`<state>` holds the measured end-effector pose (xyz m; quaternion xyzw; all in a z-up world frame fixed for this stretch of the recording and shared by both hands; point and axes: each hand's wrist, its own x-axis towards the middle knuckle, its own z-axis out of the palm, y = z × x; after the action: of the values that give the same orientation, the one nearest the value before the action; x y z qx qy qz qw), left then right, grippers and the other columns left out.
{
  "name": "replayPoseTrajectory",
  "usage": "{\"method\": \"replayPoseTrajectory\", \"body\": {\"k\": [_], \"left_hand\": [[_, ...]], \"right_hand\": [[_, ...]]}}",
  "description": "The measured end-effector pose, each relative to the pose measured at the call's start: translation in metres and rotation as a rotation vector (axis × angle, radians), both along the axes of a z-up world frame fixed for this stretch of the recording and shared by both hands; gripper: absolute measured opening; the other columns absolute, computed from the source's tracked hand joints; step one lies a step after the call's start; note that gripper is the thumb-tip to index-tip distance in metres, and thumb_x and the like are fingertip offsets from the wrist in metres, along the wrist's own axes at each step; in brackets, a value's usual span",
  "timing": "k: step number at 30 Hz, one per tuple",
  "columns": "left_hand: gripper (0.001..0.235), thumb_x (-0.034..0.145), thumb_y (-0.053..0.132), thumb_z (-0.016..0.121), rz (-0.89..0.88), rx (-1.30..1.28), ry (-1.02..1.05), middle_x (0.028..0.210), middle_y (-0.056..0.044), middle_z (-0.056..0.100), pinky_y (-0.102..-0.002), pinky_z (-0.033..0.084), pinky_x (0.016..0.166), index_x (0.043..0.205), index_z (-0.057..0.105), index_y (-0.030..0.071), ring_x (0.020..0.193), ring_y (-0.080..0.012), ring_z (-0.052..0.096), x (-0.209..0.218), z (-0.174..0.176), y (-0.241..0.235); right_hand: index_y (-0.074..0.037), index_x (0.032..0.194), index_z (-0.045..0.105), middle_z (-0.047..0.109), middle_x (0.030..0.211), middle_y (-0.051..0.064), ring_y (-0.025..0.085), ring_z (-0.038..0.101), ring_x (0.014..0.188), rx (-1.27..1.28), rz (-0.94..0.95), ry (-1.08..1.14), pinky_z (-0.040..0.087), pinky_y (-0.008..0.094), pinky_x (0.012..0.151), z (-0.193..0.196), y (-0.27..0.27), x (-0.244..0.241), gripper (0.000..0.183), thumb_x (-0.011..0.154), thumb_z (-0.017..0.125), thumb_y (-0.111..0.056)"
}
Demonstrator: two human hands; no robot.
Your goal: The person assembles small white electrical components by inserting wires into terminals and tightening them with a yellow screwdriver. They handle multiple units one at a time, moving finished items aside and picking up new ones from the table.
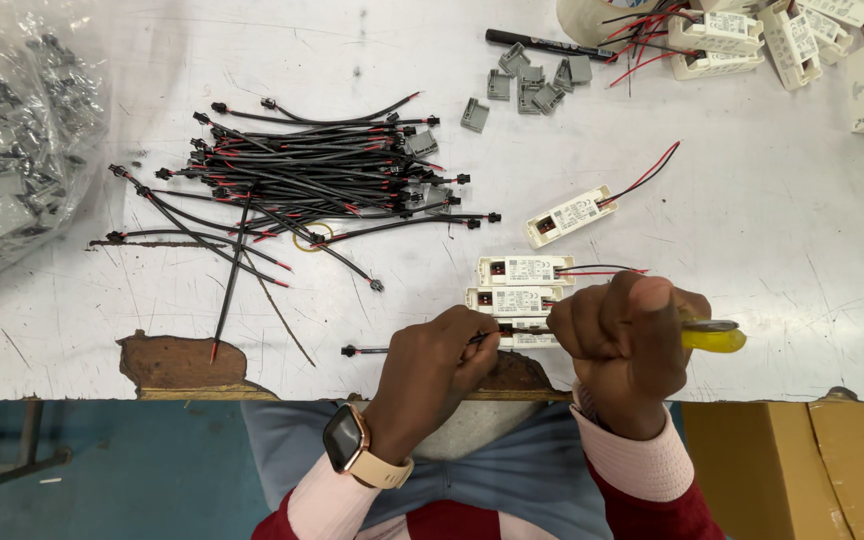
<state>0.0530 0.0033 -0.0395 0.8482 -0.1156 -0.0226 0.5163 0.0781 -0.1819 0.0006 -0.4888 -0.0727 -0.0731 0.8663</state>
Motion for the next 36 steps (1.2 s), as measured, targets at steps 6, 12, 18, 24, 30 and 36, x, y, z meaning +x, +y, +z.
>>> {"method": "replayPoseTrajectory", "body": {"k": [6, 12, 18, 24, 30, 36], "left_hand": [[0.012, 0.091, 0.015, 0.073, -0.004, -0.040, 0.061, 0.081, -0.011, 0.074, -0.034, 0.056, 0.056, 0.096, 0.071, 0.004, 0.065, -0.0242, 0.074, 0.003, -0.001, 0.002], [0.012, 0.090, 0.014, 0.072, 0.014, -0.061, 0.058, 0.080, -0.012, 0.072, -0.035, 0.055, 0.057, 0.095, 0.071, 0.003, 0.065, -0.0246, 0.073, 0.003, 0.004, -0.001], [0.016, 0.090, 0.017, 0.073, 0.032, -0.025, 0.044, 0.082, -0.011, 0.069, -0.037, 0.052, 0.058, 0.100, 0.074, 0.004, 0.064, -0.0256, 0.068, 0.003, 0.014, 0.003], [0.017, 0.091, 0.014, 0.070, -0.009, -0.032, 0.048, 0.086, -0.011, 0.067, -0.037, 0.054, 0.060, 0.105, 0.074, 0.005, 0.067, -0.0253, 0.070, -0.005, 0.009, 0.003], [0.017, 0.089, 0.008, 0.070, -0.104, 0.103, -0.172, 0.094, -0.012, 0.064, -0.041, 0.054, 0.063, 0.106, 0.071, 0.003, 0.075, -0.0299, 0.068, -0.006, -0.002, 0.001], [0.019, 0.089, 0.010, 0.068, -0.074, 0.173, -0.253, 0.094, -0.011, 0.063, -0.042, 0.052, 0.063, 0.108, 0.071, 0.009, 0.075, -0.0279, 0.066, -0.008, 0.015, 0.007]], "right_hand": [[-0.011, 0.065, 0.034, 0.023, 0.048, -0.004, 0.005, 0.023, 0.039, -0.020, 0.056, -0.035, 0.019, 0.026, 0.040, 0.000, 0.000, 0.002, 0.055, 0.112, 0.056, -0.028], [-0.007, 0.064, 0.038, 0.025, 0.052, -0.005, 0.006, 0.026, 0.041, -0.054, 0.066, -0.105, 0.021, 0.027, 0.039, -0.003, 0.007, 0.007, 0.053, 0.109, 0.058, -0.028], [-0.012, 0.065, 0.032, 0.026, 0.054, -0.005, 0.007, 0.025, 0.045, -0.064, 0.150, -0.104, 0.019, 0.028, 0.044, 0.002, 0.008, 0.007, 0.055, 0.112, 0.057, -0.026], [-0.013, 0.065, 0.033, 0.029, 0.052, -0.003, 0.007, 0.025, 0.045, -0.065, 0.154, -0.062, 0.019, 0.027, 0.044, 0.006, 0.007, 0.009, 0.053, 0.111, 0.054, -0.028], [-0.013, 0.066, 0.033, 0.026, 0.052, -0.004, 0.006, 0.023, 0.045, -0.039, 0.128, -0.069, 0.018, 0.027, 0.042, 0.002, 0.005, 0.010, 0.051, 0.111, 0.054, -0.026], [-0.014, 0.067, 0.033, 0.024, 0.053, -0.004, 0.007, 0.021, 0.045, -0.026, 0.057, -0.126, 0.017, 0.030, 0.043, -0.007, 0.002, 0.003, 0.052, 0.110, 0.055, -0.033]]}}
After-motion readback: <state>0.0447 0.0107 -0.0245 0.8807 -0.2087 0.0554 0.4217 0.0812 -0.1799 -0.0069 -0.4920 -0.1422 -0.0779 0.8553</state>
